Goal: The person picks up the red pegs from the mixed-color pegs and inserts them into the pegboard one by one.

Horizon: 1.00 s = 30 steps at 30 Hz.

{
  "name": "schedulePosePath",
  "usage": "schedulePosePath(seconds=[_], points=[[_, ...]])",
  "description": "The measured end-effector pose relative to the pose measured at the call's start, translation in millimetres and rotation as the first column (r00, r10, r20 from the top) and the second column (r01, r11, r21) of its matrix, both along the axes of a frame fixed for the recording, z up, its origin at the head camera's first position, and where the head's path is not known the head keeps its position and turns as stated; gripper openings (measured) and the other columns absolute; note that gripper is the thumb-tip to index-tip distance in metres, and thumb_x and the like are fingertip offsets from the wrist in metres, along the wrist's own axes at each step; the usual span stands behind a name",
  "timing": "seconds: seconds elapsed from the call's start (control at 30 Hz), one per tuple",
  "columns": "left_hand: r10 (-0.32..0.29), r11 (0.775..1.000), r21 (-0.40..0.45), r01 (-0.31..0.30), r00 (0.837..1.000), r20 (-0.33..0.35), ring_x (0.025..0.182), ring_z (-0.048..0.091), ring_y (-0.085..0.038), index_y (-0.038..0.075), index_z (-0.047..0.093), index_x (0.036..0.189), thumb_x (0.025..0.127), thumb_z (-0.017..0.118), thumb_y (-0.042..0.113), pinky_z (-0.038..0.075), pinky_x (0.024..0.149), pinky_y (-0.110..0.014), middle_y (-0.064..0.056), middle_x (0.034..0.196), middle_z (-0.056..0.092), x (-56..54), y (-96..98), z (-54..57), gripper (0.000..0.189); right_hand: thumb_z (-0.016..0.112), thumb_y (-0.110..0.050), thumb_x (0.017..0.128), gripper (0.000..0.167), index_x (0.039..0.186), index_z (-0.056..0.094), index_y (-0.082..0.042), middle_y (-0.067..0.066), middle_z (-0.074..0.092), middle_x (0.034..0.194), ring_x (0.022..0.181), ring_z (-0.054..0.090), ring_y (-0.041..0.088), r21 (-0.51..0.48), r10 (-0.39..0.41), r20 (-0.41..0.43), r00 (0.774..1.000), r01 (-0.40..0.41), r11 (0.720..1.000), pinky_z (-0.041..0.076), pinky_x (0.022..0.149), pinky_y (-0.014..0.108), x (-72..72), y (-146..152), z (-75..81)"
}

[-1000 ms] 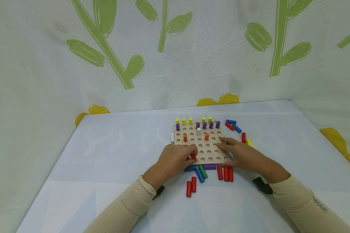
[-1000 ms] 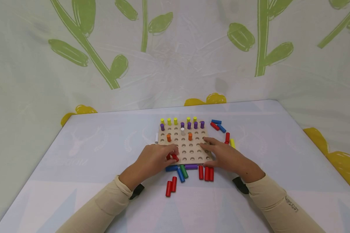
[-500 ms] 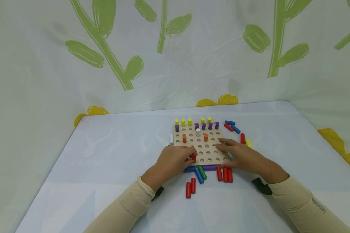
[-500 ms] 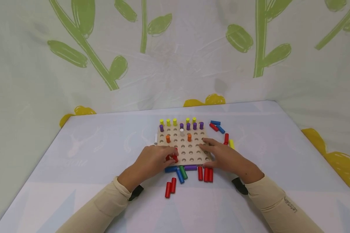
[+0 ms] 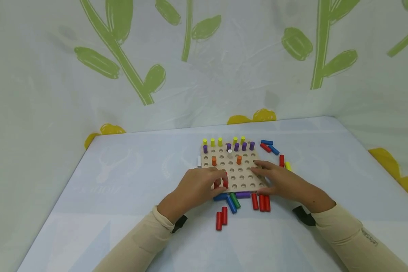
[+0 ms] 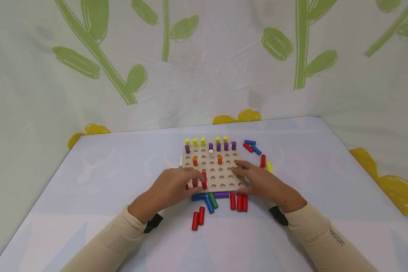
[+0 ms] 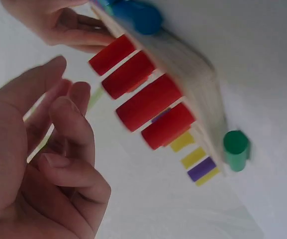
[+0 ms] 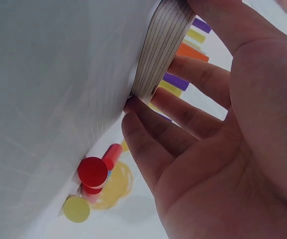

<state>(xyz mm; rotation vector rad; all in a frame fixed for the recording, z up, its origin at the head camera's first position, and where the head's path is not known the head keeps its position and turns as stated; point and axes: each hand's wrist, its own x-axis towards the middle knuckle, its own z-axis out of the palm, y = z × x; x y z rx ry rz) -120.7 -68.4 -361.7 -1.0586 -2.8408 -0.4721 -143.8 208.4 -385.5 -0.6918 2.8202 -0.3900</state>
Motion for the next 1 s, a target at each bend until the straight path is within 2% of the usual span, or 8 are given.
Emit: schedulePosePath(seconds=[0.13, 0.23, 0.3, 0.4, 0.53, 0.67, 1.0], points=[[-0.066, 0.998, -0.009, 0.066, 0.996, 0.061, 0.066, 0.054, -0.002, 0.022, 0.073, 0.100, 0.087, 0.078, 0.035, 0.041, 0.055, -0.015, 0.006, 0.083, 0.068, 6.6, -2.3, 8.2, 0.019, 0.081, -0.042, 0.082, 0.076, 0.146, 0.052, -0.014, 0.017, 0.041, 0.156, 0.137, 0.046, 0.041, 0.002, -0.004, 0.008, 1.000, 0.004, 1.000, 0.054, 0.098, 0.046, 1.4, 1, -0.5], [-0.084, 0.995, -0.034, 0.091, 0.984, 0.155, 0.066, 0.054, -0.002, 0.023, 0.073, 0.101, 0.086, 0.079, 0.039, 0.042, 0.056, -0.016, 0.010, 0.080, 0.067, 11.1, -4.3, 13.7, 0.023, 0.081, -0.041, 0.082, 0.076, 0.146, 0.052, -0.013, 0.017, 0.041, 0.156, 0.137, 0.046, 0.041, 0.000, 0.005, -0.004, 1.000, -0.005, 1.000, 0.054, 0.098, 0.046, 1.7, 1, -0.1], [-0.080, 0.994, -0.054, 0.094, 0.970, 0.229, 0.066, 0.053, -0.001, 0.024, 0.073, 0.103, 0.085, 0.079, 0.042, 0.043, 0.056, -0.017, 0.014, 0.078, 0.065, 13.5, -5.6, 15.3, 0.026, 0.081, -0.041, 0.082, 0.076, 0.146, 0.052, -0.013, 0.017, 0.041, 0.156, 0.137, 0.046, 0.041, -0.001, 0.010, -0.012, 1.000, -0.010, 1.000, 0.053, 0.098, 0.046, 1.5, 1, 0.2], [-0.047, 0.993, -0.088, 0.082, 0.940, 0.339, 0.065, 0.053, -0.001, 0.025, 0.071, 0.105, 0.083, 0.080, 0.045, 0.045, 0.058, -0.018, 0.017, 0.075, 0.061, 17.0, -7.4, 14.3, 0.031, 0.081, -0.041, 0.082, 0.076, 0.146, 0.052, -0.012, 0.017, 0.041, 0.155, 0.137, 0.047, 0.041, -0.004, 0.016, -0.019, 1.000, -0.016, 1.000, 0.053, 0.098, 0.046, 1.5, 1, 0.6], [0.018, 0.988, -0.144, 0.048, 0.905, 0.426, 0.063, 0.053, -0.004, 0.026, 0.068, 0.106, 0.077, 0.083, 0.051, 0.045, 0.057, -0.020, 0.015, 0.071, 0.058, 21.6, -9.8, 11.6, 0.041, 0.081, -0.042, 0.082, 0.076, 0.146, 0.052, -0.013, 0.017, 0.042, 0.155, 0.137, 0.047, 0.041, 0.000, 0.017, -0.028, 0.999, -0.017, 1.000, 0.053, 0.098, 0.046, 0.8, 0, 1.2], [0.068, 0.981, -0.192, 0.025, 0.883, 0.464, 0.062, 0.052, -0.006, 0.026, 0.066, 0.105, 0.074, 0.084, 0.055, 0.044, 0.057, -0.022, 0.012, 0.069, 0.056, 24.6, -10.0, 9.8, 0.046, 0.080, -0.042, 0.082, 0.075, 0.146, 0.053, -0.012, 0.017, 0.042, 0.155, 0.137, 0.047, 0.041, 0.004, 0.013, -0.025, 1.000, -0.013, 1.000, 0.053, 0.099, 0.046, 1.1, 0, 2.1], [0.079, 0.971, -0.236, 0.040, 0.879, 0.471, 0.061, 0.050, -0.005, 0.025, 0.067, 0.106, 0.075, 0.084, 0.053, 0.040, 0.056, -0.022, 0.011, 0.067, 0.055, 23.9, -8.9, 0.7, 0.045, 0.081, -0.041, 0.082, 0.076, 0.146, 0.052, -0.012, 0.017, 0.041, 0.155, 0.136, 0.048, 0.040, 0.009, 0.014, -0.026, 1.000, -0.014, 1.000, 0.053, 0.098, 0.046, 0.8, 0, 0.8]])
